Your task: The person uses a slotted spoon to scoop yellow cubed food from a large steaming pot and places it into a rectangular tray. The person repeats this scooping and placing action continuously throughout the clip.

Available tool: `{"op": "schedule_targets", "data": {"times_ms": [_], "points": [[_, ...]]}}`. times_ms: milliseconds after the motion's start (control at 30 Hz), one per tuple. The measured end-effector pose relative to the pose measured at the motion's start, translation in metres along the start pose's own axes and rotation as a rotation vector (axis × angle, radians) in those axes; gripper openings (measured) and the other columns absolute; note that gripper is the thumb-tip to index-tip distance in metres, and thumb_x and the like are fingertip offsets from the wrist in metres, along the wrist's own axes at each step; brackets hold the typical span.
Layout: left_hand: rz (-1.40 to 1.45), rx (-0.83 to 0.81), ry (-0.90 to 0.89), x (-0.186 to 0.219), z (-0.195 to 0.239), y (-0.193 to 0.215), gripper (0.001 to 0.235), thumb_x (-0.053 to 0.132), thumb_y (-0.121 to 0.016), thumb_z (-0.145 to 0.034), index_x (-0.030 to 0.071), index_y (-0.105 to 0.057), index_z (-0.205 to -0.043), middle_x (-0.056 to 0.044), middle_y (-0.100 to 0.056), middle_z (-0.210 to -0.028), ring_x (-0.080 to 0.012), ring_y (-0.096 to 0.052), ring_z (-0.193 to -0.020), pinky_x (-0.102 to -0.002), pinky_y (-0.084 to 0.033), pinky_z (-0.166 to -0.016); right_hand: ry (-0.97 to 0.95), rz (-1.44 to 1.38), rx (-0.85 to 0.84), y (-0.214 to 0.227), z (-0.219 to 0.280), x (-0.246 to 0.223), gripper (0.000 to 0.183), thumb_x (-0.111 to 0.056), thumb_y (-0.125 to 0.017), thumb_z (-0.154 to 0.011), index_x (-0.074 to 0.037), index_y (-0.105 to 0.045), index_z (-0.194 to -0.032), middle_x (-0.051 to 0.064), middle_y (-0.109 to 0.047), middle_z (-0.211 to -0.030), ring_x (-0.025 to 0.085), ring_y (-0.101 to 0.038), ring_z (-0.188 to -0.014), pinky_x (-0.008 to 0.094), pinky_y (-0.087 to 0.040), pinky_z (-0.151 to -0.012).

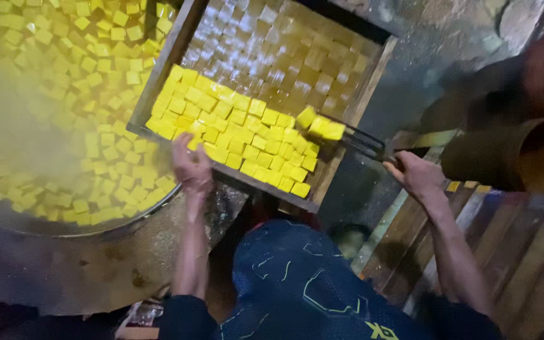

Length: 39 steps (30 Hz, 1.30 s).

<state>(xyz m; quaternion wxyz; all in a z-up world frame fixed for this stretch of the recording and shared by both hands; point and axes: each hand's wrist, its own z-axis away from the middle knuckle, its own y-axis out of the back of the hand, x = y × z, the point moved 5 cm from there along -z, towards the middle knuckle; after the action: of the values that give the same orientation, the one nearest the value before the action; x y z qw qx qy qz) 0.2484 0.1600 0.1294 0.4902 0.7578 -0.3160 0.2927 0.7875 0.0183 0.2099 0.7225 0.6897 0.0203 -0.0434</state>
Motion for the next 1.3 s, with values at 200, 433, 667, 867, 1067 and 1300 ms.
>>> {"op": "schedule_targets", "data": {"times_ms": [200,433,667,867,1067,1300], "points": [[0.158,-0.117,-0.13,0.083,0.021,-0.115,0.033,0.01,-0.072,-0.092,0.001,-0.063,-0.123,-0.02,-0.069,-0.118,-0.0388,-0.065,-0.113,-0.045,-0.051,-0.101,0.25,0.054,0.077,-0.018,-0.016,0.006,0.033,-0.044,-0.071,-0.099,-0.011,-0.069,-0.1,0.008,-0.073,-0.092,0.026,-0.073,-0.08,0.037,-0.056,-0.066],[-0.097,-0.612,-0.528,0.146,0.082,-0.264,0.068,0.023,-0.073,-0.068,0.005,-0.058,-0.132,-0.019,-0.06,-0.135,-0.0403,-0.052,-0.128,-0.059,-0.036,-0.107,-0.376,-0.452,0.386,-0.084,0.04,0.053,0.034,-0.032,-0.08,-0.099,-0.001,-0.071,-0.11,0.015,-0.073,-0.094,0.025,-0.068,-0.083,0.037,-0.053,-0.071],[-0.265,-0.86,-0.648,0.133,0.102,-0.354,0.029,0.02,-0.06,-0.094,0.018,-0.067,-0.122,-0.009,-0.062,-0.13,-0.0312,-0.052,-0.134,-0.069,-0.023,-0.123,-0.747,-1.035,0.387,-0.149,0.109,0.044,0.028,-0.022,-0.076,-0.099,0.002,-0.069,-0.112,0.004,-0.071,-0.094,0.01,-0.064,-0.082,0.027,-0.055,-0.068],[-0.198,-0.571,-0.842,0.119,0.107,-0.299,0.066,0.034,-0.063,-0.072,0.017,-0.063,-0.136,-0.011,-0.058,-0.132,-0.0317,-0.047,-0.131,-0.075,-0.028,-0.107,-0.64,-0.974,0.394,-0.113,0.086,0.007,0.028,-0.022,-0.072,-0.107,0.005,-0.065,-0.109,0.005,-0.066,-0.085,0.012,-0.061,-0.067,0.03,-0.051,-0.059],[-0.076,-0.602,-0.593,0.04,0.127,-0.128,0.049,0.035,-0.067,-0.078,0.017,-0.069,-0.123,-0.011,-0.059,-0.136,-0.0286,-0.05,-0.133,-0.069,-0.033,-0.107,-0.265,-1.082,0.202,-0.099,-0.006,-0.129,0.028,-0.024,-0.068,-0.113,0.003,-0.063,-0.11,0.005,-0.064,-0.083,0.012,-0.057,-0.068,0.029,-0.047,-0.06],[-0.506,0.156,0.365,-0.196,0.124,0.171,0.048,0.02,-0.067,-0.09,-0.001,-0.058,-0.132,-0.023,-0.056,-0.139,-0.0424,-0.048,-0.135,-0.054,-0.037,-0.114,0.142,-0.979,-0.332,-0.175,-0.118,-0.422,0.034,-0.029,-0.07,-0.099,0.005,-0.072,-0.103,0.006,-0.073,-0.085,0.013,-0.066,-0.079,0.03,-0.053,-0.072]]}}
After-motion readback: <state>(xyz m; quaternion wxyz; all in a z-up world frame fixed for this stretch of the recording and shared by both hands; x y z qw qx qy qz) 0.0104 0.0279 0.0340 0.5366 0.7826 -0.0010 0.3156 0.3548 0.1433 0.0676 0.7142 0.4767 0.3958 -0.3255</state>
